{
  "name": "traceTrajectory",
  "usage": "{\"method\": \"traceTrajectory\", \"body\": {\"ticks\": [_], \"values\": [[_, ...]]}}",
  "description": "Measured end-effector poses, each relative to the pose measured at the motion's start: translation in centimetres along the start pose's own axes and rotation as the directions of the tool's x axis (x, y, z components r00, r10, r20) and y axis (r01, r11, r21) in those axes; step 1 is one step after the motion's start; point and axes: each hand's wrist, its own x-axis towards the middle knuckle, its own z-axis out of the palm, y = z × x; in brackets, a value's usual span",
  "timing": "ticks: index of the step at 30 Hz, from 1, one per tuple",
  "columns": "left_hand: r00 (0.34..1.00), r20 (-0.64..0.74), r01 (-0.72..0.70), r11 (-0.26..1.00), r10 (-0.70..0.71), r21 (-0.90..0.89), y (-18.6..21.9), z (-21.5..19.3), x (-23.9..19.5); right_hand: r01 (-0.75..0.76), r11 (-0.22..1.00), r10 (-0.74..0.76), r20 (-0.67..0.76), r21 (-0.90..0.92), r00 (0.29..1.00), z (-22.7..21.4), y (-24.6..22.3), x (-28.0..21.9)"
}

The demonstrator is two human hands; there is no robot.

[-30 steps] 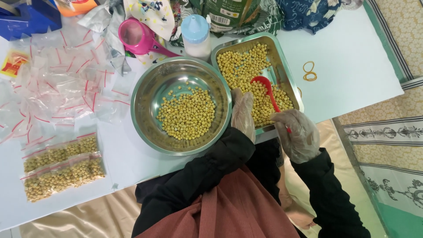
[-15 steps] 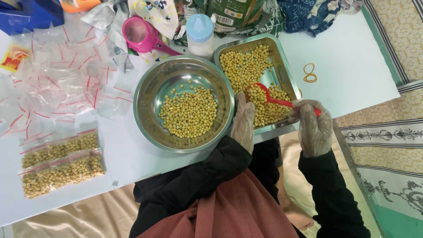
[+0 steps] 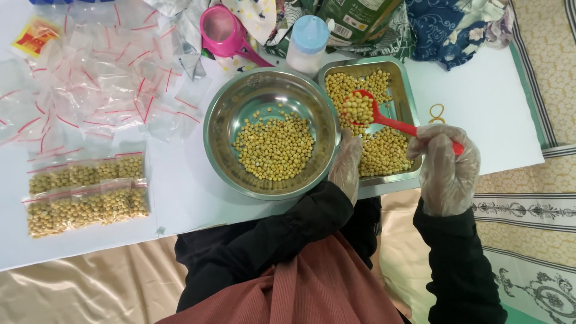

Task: The person scoops nuts from a tray into a bowl using a spoon, adds flavoring powder from a bottle, and then mixes the ingredients together by hand.

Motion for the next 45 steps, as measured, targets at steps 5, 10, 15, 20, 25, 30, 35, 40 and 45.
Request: {"method": "traceTrajectory", "body": {"ticks": [5,10,15,20,25,30,35,40,45], "values": [[0.743,0.588,0.521,0.828,-0.319,-0.209,1.2,-8.4,7.4,0.368,0.924,-0.317,0.329,-0.106,0.89,4.2,-0.7,-0.3],[0.76,0.551,0.579,0.743,-0.344,-0.335,1.2,-1.6,0.7,0.732,0.496,-0.545,0.489,-0.467,0.681,2.2,3.6,1.2],[0.764,0.532,0.565,0.777,-0.365,-0.278,1.7,-0.6,-1.6,0.739,0.301,-0.49,0.567,-0.603,0.662,1.4,3.9,4.0],[0.801,0.51,0.495,0.825,-0.313,-0.271,2.6,-5.7,1.4,0.652,0.34,-0.357,0.548,-0.678,0.756,1.6,7.0,5.2],[0.851,0.427,0.477,0.787,-0.304,-0.391,2.1,-7.0,0.2,0.678,0.422,-0.385,0.558,-0.602,0.735,1.5,7.6,5.3],[0.851,0.42,0.479,0.795,-0.317,-0.372,2.1,-6.6,-1.6,0.759,0.398,-0.472,0.595,-0.515,0.651,-0.1,8.3,5.4],[0.856,0.422,0.461,0.811,-0.298,-0.36,2.7,-5.6,-3.0,0.81,0.351,-0.401,0.706,-0.47,0.584,-3.6,9.7,4.1],[0.86,0.432,0.439,0.825,-0.272,-0.356,2.3,-4.2,-3.7,0.736,0.516,-0.373,0.658,-0.439,0.654,-7.3,8.0,2.9],[0.858,0.444,0.428,0.836,-0.258,-0.342,1.5,-2.8,-4.5,0.577,0.525,-0.358,0.453,-0.625,0.817,-8.2,8.9,3.4]]}}
